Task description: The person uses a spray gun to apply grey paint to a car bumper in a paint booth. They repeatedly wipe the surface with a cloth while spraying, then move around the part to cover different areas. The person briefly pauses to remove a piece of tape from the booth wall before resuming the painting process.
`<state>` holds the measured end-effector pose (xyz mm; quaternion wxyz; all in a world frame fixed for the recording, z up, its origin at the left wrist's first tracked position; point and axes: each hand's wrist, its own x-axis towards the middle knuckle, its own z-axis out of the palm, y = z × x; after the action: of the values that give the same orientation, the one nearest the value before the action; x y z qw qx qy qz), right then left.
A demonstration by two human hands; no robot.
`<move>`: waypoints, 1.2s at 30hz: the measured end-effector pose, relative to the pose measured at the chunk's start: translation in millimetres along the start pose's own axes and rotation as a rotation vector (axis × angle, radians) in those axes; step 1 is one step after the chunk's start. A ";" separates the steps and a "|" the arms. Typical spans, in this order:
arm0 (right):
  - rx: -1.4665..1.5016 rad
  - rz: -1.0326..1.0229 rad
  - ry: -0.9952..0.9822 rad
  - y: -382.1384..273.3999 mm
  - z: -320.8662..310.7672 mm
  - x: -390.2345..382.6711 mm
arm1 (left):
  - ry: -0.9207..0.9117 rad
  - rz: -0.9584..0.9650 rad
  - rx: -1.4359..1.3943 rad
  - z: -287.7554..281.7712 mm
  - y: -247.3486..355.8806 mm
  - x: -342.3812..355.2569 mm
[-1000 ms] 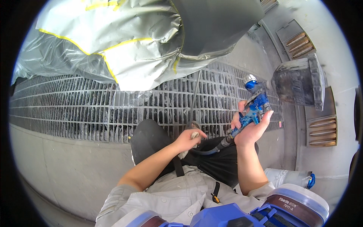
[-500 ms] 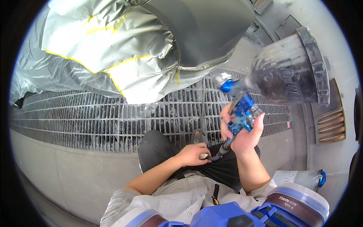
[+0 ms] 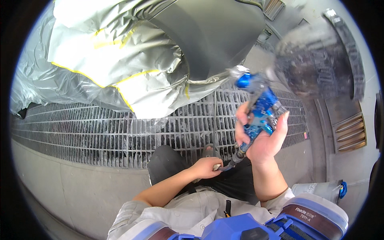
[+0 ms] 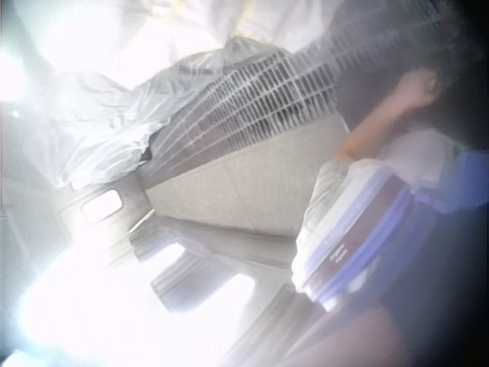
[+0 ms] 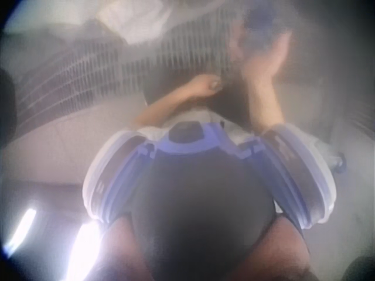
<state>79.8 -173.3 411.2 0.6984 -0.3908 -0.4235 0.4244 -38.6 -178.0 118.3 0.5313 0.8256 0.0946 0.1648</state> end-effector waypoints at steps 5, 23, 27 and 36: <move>-0.071 0.022 -0.027 -20.0 22.7 22.9 | 0.007 -0.120 0.137 5.8 -9.2 -3.8; -0.202 -0.141 0.357 -40.0 -24.8 -1.9 | 0.170 -0.218 0.139 -10.5 -28.5 -30.4; 0.076 -0.001 0.074 -54.7 -26.2 3.1 | 0.113 -0.193 0.117 -7.9 -20.3 -28.5; 0.218 0.112 -0.184 -80.5 -28.2 55.2 | 0.233 -0.138 0.166 -32.7 7.1 -11.5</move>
<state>142.4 -154.5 489.0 0.6702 -0.2952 -0.4144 0.5403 -61.7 -157.0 135.3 0.4567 0.8335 0.2255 0.2140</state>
